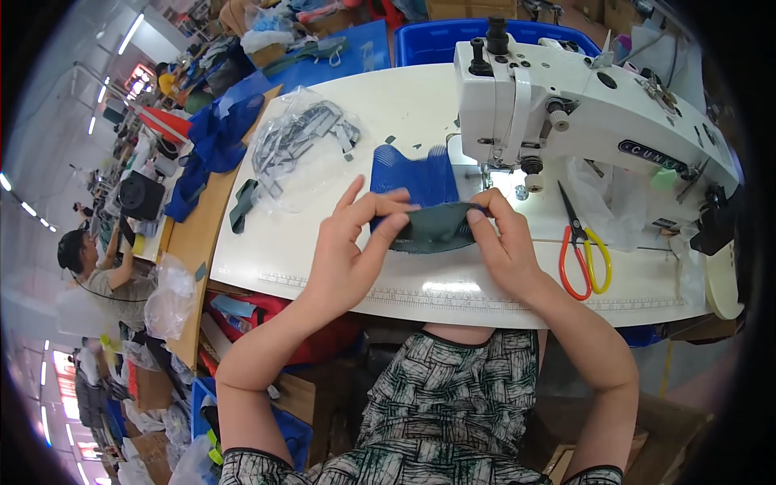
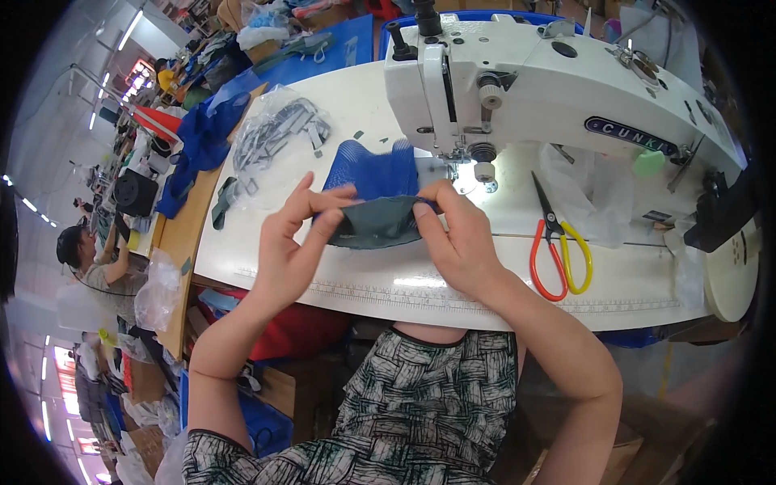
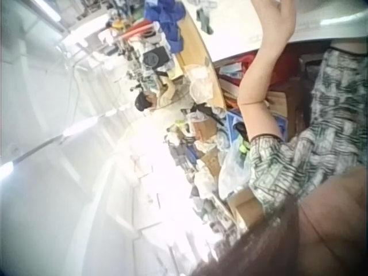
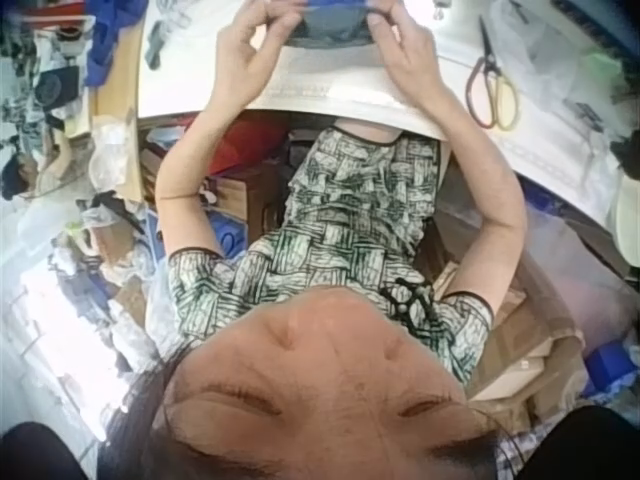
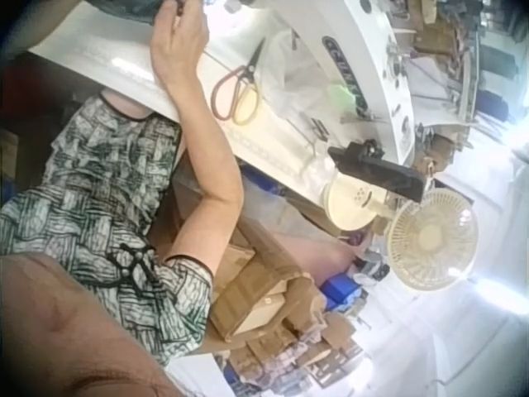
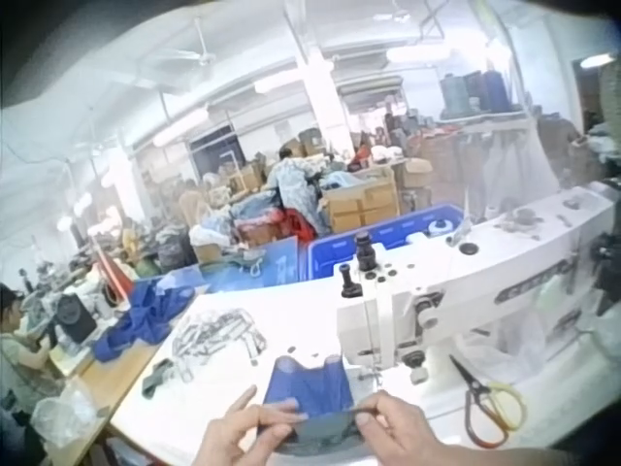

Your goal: Sew pieces of blue mesh fabric using an industrial sewing machine.

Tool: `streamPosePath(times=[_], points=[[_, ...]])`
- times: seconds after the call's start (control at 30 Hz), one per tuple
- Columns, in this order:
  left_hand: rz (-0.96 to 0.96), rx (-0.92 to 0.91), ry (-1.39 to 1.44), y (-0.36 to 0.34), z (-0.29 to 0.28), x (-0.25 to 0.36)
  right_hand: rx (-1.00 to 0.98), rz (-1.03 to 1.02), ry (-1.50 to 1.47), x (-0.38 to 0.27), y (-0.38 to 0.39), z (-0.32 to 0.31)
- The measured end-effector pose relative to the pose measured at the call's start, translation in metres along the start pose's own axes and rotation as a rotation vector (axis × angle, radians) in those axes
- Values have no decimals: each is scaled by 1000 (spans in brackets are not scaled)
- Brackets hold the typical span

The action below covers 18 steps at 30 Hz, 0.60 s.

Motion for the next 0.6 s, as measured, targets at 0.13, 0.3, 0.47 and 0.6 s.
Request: streamPosePath(times=[0.13,0.3,0.47,0.6], points=[[-188,72,238,-6,-3,-1,-205,95,-328,-8,2,3],[-268,51,261,-7,6,-16,-181,-111,-242,-14,-1,0],[-293,33,353,-1,26,-23,-120,-299,466,-22,-3,0],[-321,25,343,-3,20,-27,-31,-302,487,-18,-1,0]])
Point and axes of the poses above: each hand's wrist, its own y-axis away from the middle knuckle, its own z-axis out of the palm, x = y × z, the point moved 2 cm from there along -y, towards the middle knuckle, and after that the axes turned 12 degrees about -x, right-handed, at the moved point
